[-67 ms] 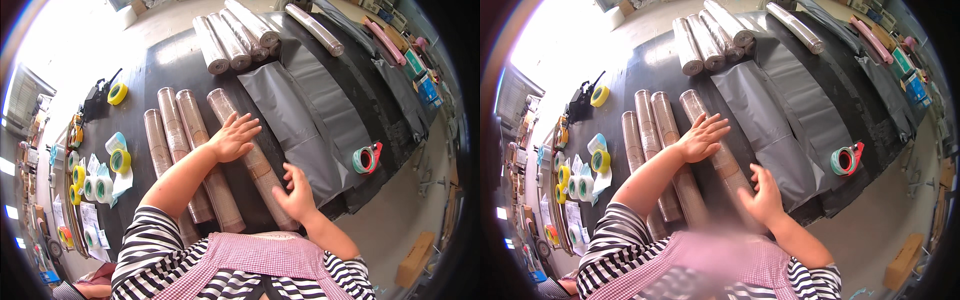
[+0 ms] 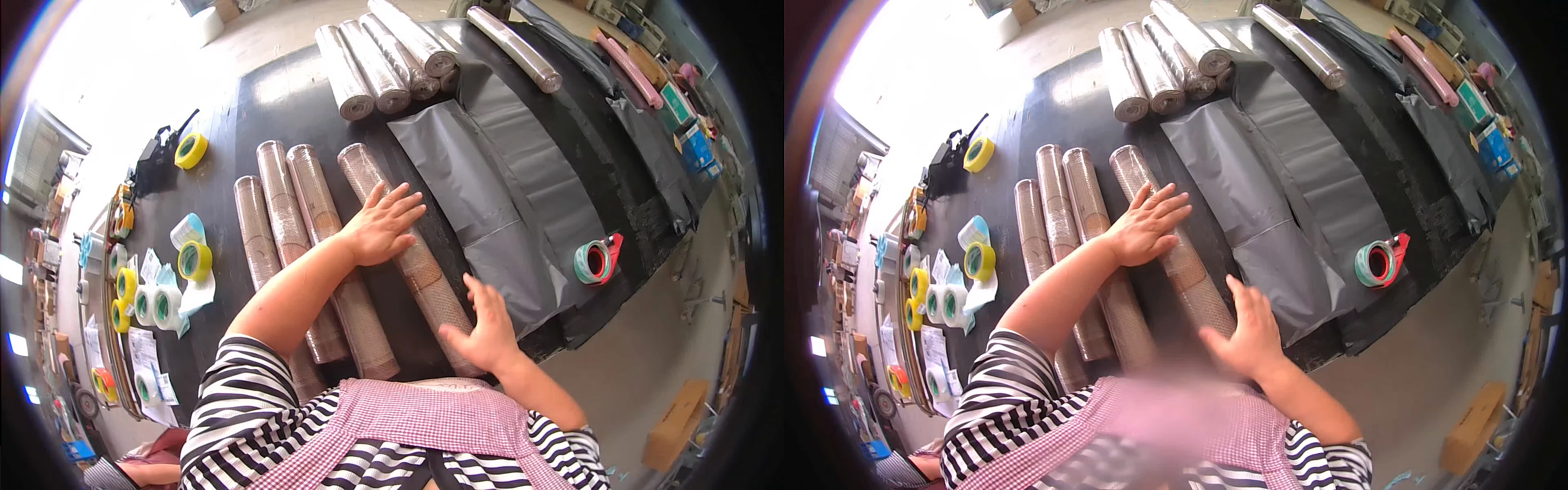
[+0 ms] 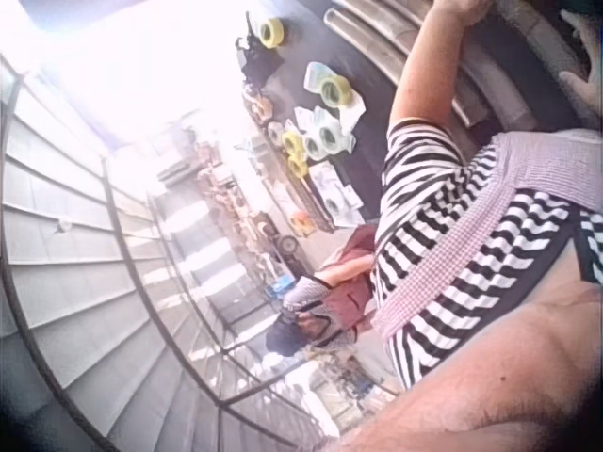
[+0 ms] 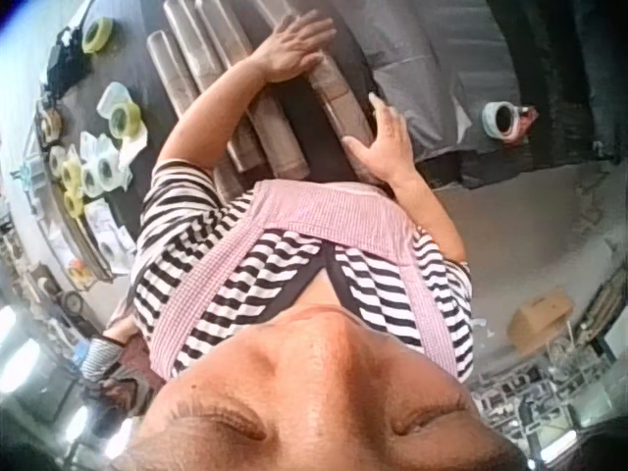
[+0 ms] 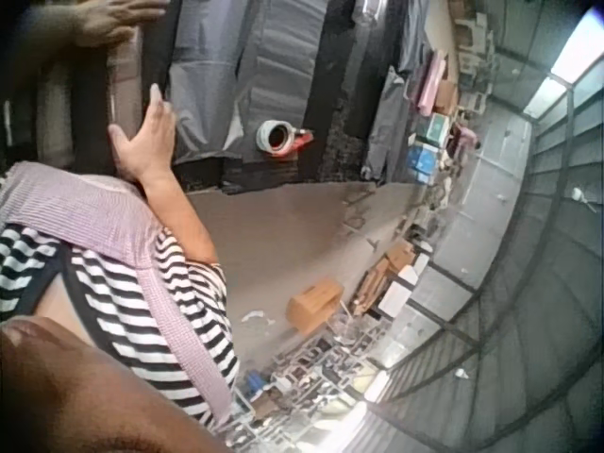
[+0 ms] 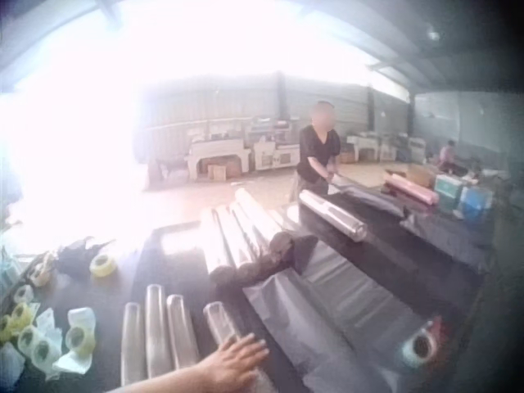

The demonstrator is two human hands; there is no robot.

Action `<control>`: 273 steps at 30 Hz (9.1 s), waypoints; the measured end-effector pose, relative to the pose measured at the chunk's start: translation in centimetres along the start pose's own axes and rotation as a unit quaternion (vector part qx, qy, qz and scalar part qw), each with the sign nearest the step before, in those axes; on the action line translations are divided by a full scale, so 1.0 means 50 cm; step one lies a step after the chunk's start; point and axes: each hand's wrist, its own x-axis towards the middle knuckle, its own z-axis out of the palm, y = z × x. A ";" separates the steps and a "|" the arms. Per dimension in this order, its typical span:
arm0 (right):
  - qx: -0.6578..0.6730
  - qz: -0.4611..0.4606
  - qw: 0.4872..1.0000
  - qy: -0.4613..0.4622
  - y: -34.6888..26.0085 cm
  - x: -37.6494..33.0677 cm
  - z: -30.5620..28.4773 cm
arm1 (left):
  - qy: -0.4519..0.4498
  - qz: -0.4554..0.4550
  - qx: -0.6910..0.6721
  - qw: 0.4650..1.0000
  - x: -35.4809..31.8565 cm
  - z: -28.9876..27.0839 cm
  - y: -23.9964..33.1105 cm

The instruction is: The person places foam rolls into plastic bags, tapes the ends of the rolls, and applies adhesive labels to the packaged items on a large work table.

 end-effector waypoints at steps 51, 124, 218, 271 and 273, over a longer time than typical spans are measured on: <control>0.147 0.085 0.972 -0.162 -0.074 -0.132 0.028 | 0.124 -0.568 -0.053 0.812 -0.241 -0.012 0.155; -0.047 -0.117 0.992 0.027 -0.154 -0.336 -0.020 | 0.088 -0.367 -0.393 0.839 -0.251 -0.117 0.169; 0.870 -0.061 0.474 0.119 0.118 -0.265 -0.181 | -0.395 0.148 -0.291 0.859 -0.039 -0.423 0.141; -0.080 -0.429 0.899 -0.035 -0.056 -0.377 -0.091 | 0.180 -0.333 -0.841 0.387 -0.419 0.091 0.639; -0.067 -0.428 0.900 -0.053 -0.058 -0.385 -0.076 | 0.220 -0.360 -0.765 0.486 -0.433 0.101 0.647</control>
